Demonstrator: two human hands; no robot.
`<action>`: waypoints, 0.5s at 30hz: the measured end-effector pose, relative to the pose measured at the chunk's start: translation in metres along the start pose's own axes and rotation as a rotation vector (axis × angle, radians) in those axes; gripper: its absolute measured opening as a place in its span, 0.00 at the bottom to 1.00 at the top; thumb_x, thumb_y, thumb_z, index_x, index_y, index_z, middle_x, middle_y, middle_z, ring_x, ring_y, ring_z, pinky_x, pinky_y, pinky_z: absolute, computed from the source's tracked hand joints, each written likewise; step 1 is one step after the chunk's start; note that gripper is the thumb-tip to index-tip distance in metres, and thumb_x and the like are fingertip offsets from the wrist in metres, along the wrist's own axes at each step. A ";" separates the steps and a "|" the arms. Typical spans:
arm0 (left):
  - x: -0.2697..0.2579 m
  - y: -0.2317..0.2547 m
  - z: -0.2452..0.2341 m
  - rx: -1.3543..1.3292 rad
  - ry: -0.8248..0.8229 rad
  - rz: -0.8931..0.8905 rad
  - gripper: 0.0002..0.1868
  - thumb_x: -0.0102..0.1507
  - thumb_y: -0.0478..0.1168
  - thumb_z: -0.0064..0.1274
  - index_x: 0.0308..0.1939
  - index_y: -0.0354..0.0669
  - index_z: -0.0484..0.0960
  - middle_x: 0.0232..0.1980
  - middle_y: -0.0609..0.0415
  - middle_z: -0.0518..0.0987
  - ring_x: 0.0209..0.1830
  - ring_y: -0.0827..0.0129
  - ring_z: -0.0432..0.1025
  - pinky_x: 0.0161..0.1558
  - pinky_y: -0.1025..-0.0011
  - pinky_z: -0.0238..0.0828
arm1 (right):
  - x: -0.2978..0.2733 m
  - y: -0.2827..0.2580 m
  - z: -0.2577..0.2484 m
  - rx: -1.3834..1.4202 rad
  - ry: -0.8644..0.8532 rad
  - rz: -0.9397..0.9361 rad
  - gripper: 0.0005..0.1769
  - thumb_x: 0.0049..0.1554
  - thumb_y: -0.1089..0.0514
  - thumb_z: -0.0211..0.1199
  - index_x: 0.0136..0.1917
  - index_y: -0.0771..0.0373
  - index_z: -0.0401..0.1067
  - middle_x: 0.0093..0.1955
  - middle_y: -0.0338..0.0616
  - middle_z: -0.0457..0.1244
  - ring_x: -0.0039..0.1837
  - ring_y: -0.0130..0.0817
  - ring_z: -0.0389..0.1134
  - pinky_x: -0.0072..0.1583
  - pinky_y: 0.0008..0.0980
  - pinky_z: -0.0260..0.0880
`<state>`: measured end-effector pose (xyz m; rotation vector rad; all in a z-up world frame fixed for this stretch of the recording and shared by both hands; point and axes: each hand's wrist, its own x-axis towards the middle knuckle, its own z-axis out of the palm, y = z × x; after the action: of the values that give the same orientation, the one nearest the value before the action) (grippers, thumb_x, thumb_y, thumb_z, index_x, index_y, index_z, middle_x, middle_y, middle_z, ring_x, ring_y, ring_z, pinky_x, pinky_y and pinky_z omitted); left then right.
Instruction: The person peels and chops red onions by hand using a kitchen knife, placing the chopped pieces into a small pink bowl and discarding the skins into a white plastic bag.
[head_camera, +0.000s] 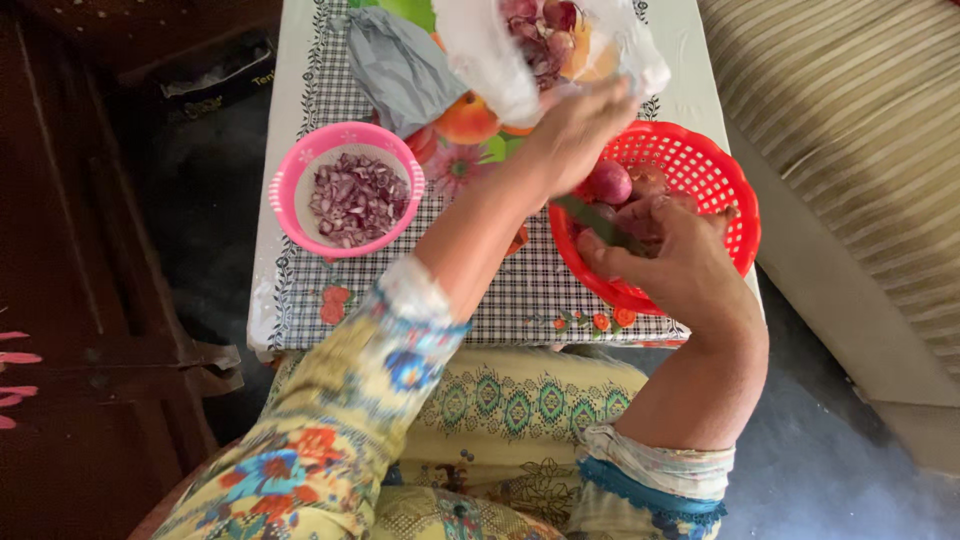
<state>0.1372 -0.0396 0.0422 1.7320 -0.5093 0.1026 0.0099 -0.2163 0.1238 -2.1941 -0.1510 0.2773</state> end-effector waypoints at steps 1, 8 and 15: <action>-0.016 0.013 -0.003 -0.061 -0.028 0.027 0.38 0.75 0.59 0.40 0.75 0.27 0.61 0.79 0.35 0.62 0.81 0.54 0.56 0.78 0.64 0.50 | 0.001 0.003 0.000 0.022 0.007 -0.022 0.30 0.47 0.53 0.74 0.58 0.72 0.73 0.51 0.48 0.71 0.54 0.35 0.74 0.57 0.34 0.72; -0.103 0.098 -0.038 0.007 0.017 0.037 0.38 0.74 0.60 0.40 0.79 0.35 0.61 0.80 0.39 0.67 0.80 0.56 0.63 0.78 0.62 0.58 | 0.000 0.015 -0.003 0.406 0.030 -0.107 0.22 0.54 0.63 0.64 0.61 0.72 0.71 0.52 0.45 0.70 0.50 0.26 0.70 0.50 0.25 0.69; -0.138 0.101 -0.035 -0.477 0.069 -0.114 0.37 0.65 0.39 0.61 0.75 0.36 0.64 0.66 0.45 0.75 0.57 0.66 0.78 0.54 0.68 0.83 | -0.010 -0.020 0.019 0.805 0.071 -0.224 0.15 0.59 0.66 0.60 0.60 0.70 0.70 0.42 0.39 0.65 0.31 0.18 0.58 0.33 0.20 0.57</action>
<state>-0.0187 0.0186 0.0955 1.2814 -0.3477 -0.0390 -0.0051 -0.1917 0.1298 -1.3714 -0.2011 0.1020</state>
